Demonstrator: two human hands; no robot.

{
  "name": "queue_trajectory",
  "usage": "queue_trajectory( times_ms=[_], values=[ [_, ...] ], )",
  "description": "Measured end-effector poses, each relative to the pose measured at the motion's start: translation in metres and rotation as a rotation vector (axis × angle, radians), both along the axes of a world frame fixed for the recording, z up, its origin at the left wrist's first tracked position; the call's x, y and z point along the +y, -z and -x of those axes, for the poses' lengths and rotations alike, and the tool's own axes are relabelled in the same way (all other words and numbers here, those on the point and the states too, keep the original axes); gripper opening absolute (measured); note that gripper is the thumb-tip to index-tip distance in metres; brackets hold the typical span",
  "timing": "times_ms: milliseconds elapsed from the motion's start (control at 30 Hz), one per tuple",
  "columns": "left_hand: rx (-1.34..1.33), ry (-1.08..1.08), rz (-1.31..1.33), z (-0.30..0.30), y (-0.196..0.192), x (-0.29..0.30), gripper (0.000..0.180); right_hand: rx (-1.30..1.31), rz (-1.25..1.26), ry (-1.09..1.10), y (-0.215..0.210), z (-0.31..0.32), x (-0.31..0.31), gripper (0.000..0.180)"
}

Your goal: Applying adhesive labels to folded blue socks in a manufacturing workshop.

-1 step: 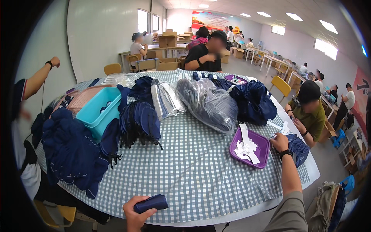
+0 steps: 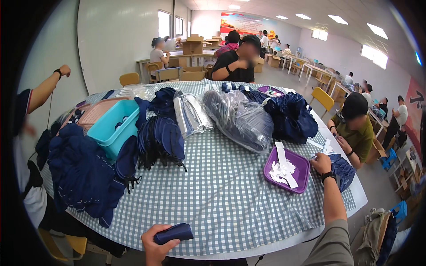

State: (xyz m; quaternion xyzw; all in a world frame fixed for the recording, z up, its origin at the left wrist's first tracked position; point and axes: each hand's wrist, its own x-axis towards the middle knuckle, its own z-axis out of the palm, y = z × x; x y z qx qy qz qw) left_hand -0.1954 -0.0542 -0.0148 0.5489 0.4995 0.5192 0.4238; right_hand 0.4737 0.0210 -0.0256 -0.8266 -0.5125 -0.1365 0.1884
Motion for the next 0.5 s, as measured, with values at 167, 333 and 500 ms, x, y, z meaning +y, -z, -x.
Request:
queue_trajectory(
  times_ms=[167,333,500],
  values=[
    [-0.015,-0.007,0.0,-0.002,-0.003,0.0,0.045,-0.127,0.017,-0.041,0.012,-0.009,0.003,0.031],
    [0.045,-0.024,-0.026,0.004,0.006,0.0,0.045,-0.139,-0.052,0.049,0.019,-0.007,0.005,0.035],
    [0.037,-0.019,-0.044,0.003,0.004,0.001,0.044,-0.129,-0.082,0.001,0.017,-0.012,0.006,0.039]
  ],
)
